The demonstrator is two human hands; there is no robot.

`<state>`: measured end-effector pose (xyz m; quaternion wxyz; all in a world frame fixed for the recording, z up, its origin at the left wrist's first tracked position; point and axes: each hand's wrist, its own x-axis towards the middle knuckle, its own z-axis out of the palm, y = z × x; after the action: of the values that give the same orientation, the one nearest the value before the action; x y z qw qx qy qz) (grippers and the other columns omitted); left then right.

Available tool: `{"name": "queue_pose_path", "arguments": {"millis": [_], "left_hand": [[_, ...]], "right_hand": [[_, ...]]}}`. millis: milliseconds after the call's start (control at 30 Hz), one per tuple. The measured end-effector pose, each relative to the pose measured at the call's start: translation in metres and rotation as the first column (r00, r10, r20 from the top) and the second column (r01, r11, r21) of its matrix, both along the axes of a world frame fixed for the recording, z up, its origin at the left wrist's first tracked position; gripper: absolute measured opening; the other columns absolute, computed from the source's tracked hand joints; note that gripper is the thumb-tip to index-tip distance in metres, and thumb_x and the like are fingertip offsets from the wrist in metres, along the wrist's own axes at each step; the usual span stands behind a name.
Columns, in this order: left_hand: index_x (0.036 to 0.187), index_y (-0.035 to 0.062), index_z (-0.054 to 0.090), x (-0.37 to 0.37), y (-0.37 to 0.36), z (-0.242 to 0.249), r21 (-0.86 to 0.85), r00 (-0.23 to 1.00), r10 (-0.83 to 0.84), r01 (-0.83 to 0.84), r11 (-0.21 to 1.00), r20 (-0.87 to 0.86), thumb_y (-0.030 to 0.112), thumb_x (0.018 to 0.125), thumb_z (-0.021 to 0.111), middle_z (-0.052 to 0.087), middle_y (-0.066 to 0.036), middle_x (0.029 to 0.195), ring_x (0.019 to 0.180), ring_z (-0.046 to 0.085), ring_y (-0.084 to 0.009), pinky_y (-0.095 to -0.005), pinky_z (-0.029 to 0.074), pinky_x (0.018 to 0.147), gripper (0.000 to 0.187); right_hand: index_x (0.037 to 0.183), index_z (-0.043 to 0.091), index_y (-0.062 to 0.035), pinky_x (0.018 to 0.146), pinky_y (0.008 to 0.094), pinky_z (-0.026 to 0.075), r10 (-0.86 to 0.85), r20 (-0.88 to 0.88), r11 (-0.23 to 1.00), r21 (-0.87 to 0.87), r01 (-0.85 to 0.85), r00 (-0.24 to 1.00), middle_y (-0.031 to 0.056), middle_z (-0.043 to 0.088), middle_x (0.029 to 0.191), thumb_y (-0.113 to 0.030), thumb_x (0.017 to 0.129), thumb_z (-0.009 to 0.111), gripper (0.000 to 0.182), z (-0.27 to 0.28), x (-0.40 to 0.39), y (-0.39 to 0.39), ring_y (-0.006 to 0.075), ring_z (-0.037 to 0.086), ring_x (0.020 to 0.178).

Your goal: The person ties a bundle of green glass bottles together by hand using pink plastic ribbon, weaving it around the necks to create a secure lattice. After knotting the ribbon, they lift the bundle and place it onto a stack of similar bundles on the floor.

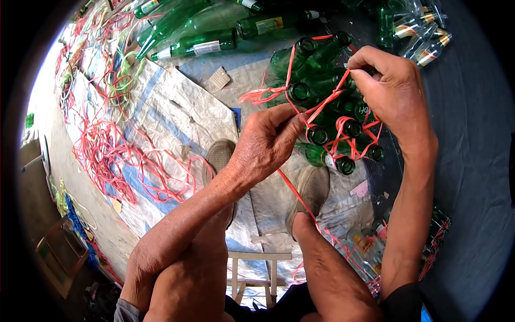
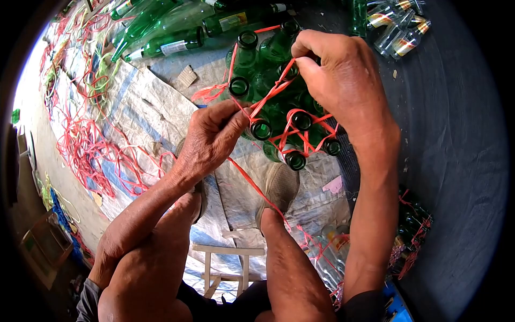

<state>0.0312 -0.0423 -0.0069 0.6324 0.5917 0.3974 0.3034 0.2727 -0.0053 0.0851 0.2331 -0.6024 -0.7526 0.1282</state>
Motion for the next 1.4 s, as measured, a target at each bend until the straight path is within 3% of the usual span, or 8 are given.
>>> {"name": "queue_pose_path", "arguments": {"millis": [200, 300, 467, 767, 933, 1067, 1200, 1400], "left_hand": [[0.122, -0.0005, 0.076, 0.002, 0.000, 0.005, -0.046, 0.999, 0.010, -0.011, 0.999, -0.031, 0.021, 0.114, 0.064, 0.064, 0.008, 0.085, 0.080, 0.050, -0.0022, -0.0224, 0.046, 0.068, 0.026], [0.121, -0.0007, 0.077, 0.004, -0.001, 0.007, -0.060, 0.998, 0.030, -0.033, 0.998, -0.047, 0.021, 0.113, 0.066, 0.063, 0.009, 0.084, 0.078, 0.050, -0.0022, -0.0226, 0.045, 0.067, 0.026], [0.119, -0.0009, 0.078, 0.007, -0.003, -0.003, -0.066, 0.998, 0.063, -0.062, 0.996, 0.014, 0.022, 0.112, 0.067, 0.062, 0.009, 0.084, 0.077, 0.049, -0.0019, -0.0232, 0.043, 0.065, 0.026], [0.112, -0.0055, 0.077, -0.007, -0.001, 0.004, 0.035, 0.992, 0.110, -0.108, 0.994, -0.064, 0.015, 0.108, 0.071, 0.058, 0.008, 0.077, 0.071, 0.048, -0.0012, -0.0230, 0.041, 0.060, 0.021], [0.111, -0.0045, 0.077, -0.010, 0.001, 0.016, 0.101, 0.987, 0.093, -0.080, 0.992, -0.128, 0.014, 0.107, 0.072, 0.055, 0.007, 0.072, 0.067, 0.047, -0.0010, -0.0231, 0.040, 0.057, 0.019], [0.109, -0.0047, 0.076, -0.012, 0.003, 0.024, 0.085, 0.980, 0.088, -0.074, 0.994, -0.180, 0.014, 0.105, 0.071, 0.066, -0.008, 0.071, 0.066, 0.056, -0.0065, -0.0300, 0.050, 0.060, 0.020], [0.111, -0.0016, 0.079, -0.016, 0.005, 0.021, 0.149, 0.972, 0.108, -0.077, 0.986, -0.211, 0.012, 0.104, 0.076, 0.067, 0.003, 0.074, 0.071, 0.055, -0.0018, -0.0250, 0.047, 0.060, 0.016], [0.109, -0.0016, 0.079, -0.019, 0.013, 0.040, 0.290, 0.948, 0.088, 0.005, 0.957, -0.307, 0.006, 0.100, 0.075, 0.069, -0.005, 0.071, 0.065, 0.057, -0.0036, -0.0263, 0.049, 0.059, 0.013]], "right_hand": [[0.090, 0.071, 0.0006, 0.065, 0.0404, 0.054, -0.014, -0.064, 0.993, -0.117, 0.007, 0.998, 0.0198, 0.070, 0.078, -0.002, 0.086, 0.071, 0.005, -0.001, 0.001, 0.014, 0.0352, 0.072, 0.070], [0.096, 0.071, 0.0021, 0.053, 0.0270, 0.050, 0.016, -0.059, 0.989, -0.148, -0.025, 0.998, 0.0032, 0.068, 0.071, -0.005, 0.094, 0.069, 0.008, -0.005, 0.003, 0.023, 0.0093, 0.063, 0.055], [0.093, 0.072, -0.0004, 0.045, 0.0264, 0.046, -0.093, -0.122, 0.904, -0.427, 0.032, 0.988, 0.0019, 0.067, 0.070, -0.005, 0.093, 0.071, 0.005, 0.010, -0.007, 0.029, 0.0077, 0.063, 0.052], [0.094, 0.071, 0.0008, 0.046, 0.0294, 0.047, -0.066, -0.072, 0.883, -0.469, 0.025, 0.995, 0.0047, 0.067, 0.069, -0.006, 0.095, 0.070, 0.007, 0.000, -0.001, 0.033, 0.0110, 0.062, 0.049], [0.104, 0.075, 0.0005, 0.080, 0.0474, 0.058, -0.052, -0.033, 0.998, -0.038, 0.051, 0.998, 0.0233, 0.074, 0.091, -0.012, 0.093, 0.072, 0.017, -0.011, -0.003, -0.003, 0.0454, 0.072, 0.087], [0.135, 0.066, 0.0029, 0.093, 0.0407, 0.056, -0.115, 0.032, 0.992, -0.054, 0.116, 0.993, 0.0193, 0.072, 0.122, -0.026, 0.090, 0.085, 0.057, 0.005, -0.026, -0.060, 0.0324, 0.069, 0.110], [0.152, 0.052, 0.0000, 0.107, 0.0462, 0.052, -0.196, 0.071, 0.980, -0.014, 0.197, 0.978, 0.0205, 0.057, 0.146, -0.027, 0.077, 0.095, 0.090, -0.013, -0.057, -0.082, 0.0382, 0.062, 0.125], [0.150, 0.050, 0.0029, 0.109, 0.0515, 0.048, -0.310, -0.041, 0.950, -0.034, 0.309, 0.950, 0.0215, 0.058, 0.140, -0.025, 0.078, 0.090, 0.087, -0.027, -0.076, -0.085, 0.0403, 0.060, 0.128]]}}
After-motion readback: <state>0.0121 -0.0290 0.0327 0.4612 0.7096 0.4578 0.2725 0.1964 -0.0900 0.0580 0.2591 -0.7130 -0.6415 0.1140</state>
